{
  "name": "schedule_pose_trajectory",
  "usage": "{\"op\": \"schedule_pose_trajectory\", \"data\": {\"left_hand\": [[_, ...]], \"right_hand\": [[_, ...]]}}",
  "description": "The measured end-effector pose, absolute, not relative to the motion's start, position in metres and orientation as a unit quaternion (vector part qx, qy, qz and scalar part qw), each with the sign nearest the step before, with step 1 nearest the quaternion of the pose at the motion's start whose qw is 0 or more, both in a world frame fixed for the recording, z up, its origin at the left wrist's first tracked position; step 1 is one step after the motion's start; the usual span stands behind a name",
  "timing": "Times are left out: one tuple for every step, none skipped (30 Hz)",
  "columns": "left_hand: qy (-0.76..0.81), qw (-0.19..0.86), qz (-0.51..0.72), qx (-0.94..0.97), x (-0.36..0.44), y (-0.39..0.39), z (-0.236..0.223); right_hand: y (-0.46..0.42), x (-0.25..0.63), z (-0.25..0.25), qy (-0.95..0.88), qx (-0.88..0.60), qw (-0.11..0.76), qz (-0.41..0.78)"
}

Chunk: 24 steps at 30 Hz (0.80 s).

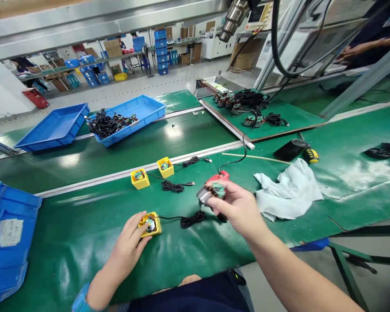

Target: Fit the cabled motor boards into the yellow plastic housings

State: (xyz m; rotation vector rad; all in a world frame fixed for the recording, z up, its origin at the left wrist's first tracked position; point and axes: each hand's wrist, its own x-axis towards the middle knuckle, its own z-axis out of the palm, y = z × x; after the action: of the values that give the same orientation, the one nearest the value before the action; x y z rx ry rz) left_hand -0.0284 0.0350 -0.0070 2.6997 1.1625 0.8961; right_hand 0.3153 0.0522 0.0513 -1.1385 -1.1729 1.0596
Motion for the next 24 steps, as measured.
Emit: {"op": "schedule_pose_trajectory", "data": {"left_hand": [[0.382, 0.037, 0.289, 0.877, -0.037, 0.033, -0.006], [0.387, 0.039, 0.288, 0.875, -0.046, 0.031, -0.006], [0.391, 0.039, 0.288, 0.873, -0.055, 0.029, -0.006], [0.396, 0.039, 0.289, 0.871, -0.064, 0.029, -0.006], [0.401, 0.036, 0.291, 0.868, -0.073, 0.029, -0.007], [0.406, 0.031, 0.295, 0.864, -0.080, 0.029, -0.009], [0.412, 0.028, 0.301, 0.860, -0.086, 0.030, -0.010], [0.417, 0.025, 0.306, 0.855, -0.090, 0.030, -0.012], [0.422, 0.024, 0.313, 0.851, -0.092, 0.031, -0.014], [0.426, 0.025, 0.318, 0.847, -0.093, 0.032, -0.016], [0.429, 0.026, 0.322, 0.844, -0.093, 0.032, -0.018], [0.433, 0.026, 0.326, 0.840, -0.092, 0.032, -0.020], [0.438, 0.027, 0.329, 0.836, -0.090, 0.032, -0.022], [0.445, 0.028, 0.333, 0.831, -0.087, 0.031, -0.025], [0.453, 0.030, 0.337, 0.825, -0.084, 0.030, -0.028], [0.464, 0.032, 0.345, 0.815, -0.082, 0.029, -0.032], [0.474, 0.034, 0.357, 0.804, -0.079, 0.028, -0.036], [0.483, 0.038, 0.370, 0.792, -0.076, 0.027, -0.039], [0.490, 0.045, 0.382, 0.782, -0.074, 0.026, -0.043], [0.494, 0.052, 0.393, 0.774, -0.073, 0.026, -0.045], [0.496, 0.060, 0.400, 0.768, -0.071, 0.026, -0.047], [0.497, 0.067, 0.402, 0.766, -0.071, 0.027, -0.049], [0.496, 0.074, 0.401, 0.766, -0.070, 0.027, -0.049], [0.496, 0.077, 0.401, 0.767, -0.070, 0.027, -0.050]], "right_hand": [[0.057, 0.302, 0.047, -0.510, -0.495, 0.533, 0.459], [0.063, 0.288, 0.039, -0.532, -0.509, 0.499, 0.457], [0.069, 0.273, 0.030, -0.563, -0.528, 0.462, 0.436], [0.075, 0.258, 0.020, -0.598, -0.553, 0.426, 0.394], [0.081, 0.244, 0.010, -0.635, -0.577, 0.385, 0.340], [0.087, 0.233, 0.000, -0.661, -0.598, 0.349, 0.289], [0.092, 0.223, -0.008, -0.675, -0.606, 0.327, 0.265], [0.096, 0.217, -0.015, -0.686, -0.610, 0.308, 0.248], [0.100, 0.213, -0.019, -0.693, -0.611, 0.297, 0.243], [0.102, 0.212, -0.022, -0.698, -0.609, 0.289, 0.243], [0.105, 0.212, -0.022, -0.703, -0.608, 0.281, 0.241], [0.107, 0.214, -0.021, -0.706, -0.607, 0.276, 0.238], [0.110, 0.217, -0.019, -0.710, -0.604, 0.276, 0.233], [0.114, 0.220, -0.016, -0.715, -0.599, 0.284, 0.224], [0.119, 0.224, -0.013, -0.718, -0.592, 0.300, 0.209], [0.126, 0.227, -0.011, -0.720, -0.586, 0.321, 0.187], [0.135, 0.229, -0.008, -0.720, -0.582, 0.343, 0.160], [0.145, 0.230, -0.007, -0.716, -0.584, 0.359, 0.132], [0.156, 0.230, -0.006, -0.713, -0.591, 0.362, 0.107], [0.167, 0.229, -0.006, -0.711, -0.603, 0.352, 0.090], [0.178, 0.227, -0.007, -0.712, -0.612, 0.335, 0.080], [0.187, 0.225, -0.007, -0.716, -0.617, 0.317, 0.076], [0.195, 0.222, -0.008, -0.722, -0.618, 0.301, 0.077], [0.201, 0.220, -0.009, -0.728, -0.617, 0.290, 0.079]]}}
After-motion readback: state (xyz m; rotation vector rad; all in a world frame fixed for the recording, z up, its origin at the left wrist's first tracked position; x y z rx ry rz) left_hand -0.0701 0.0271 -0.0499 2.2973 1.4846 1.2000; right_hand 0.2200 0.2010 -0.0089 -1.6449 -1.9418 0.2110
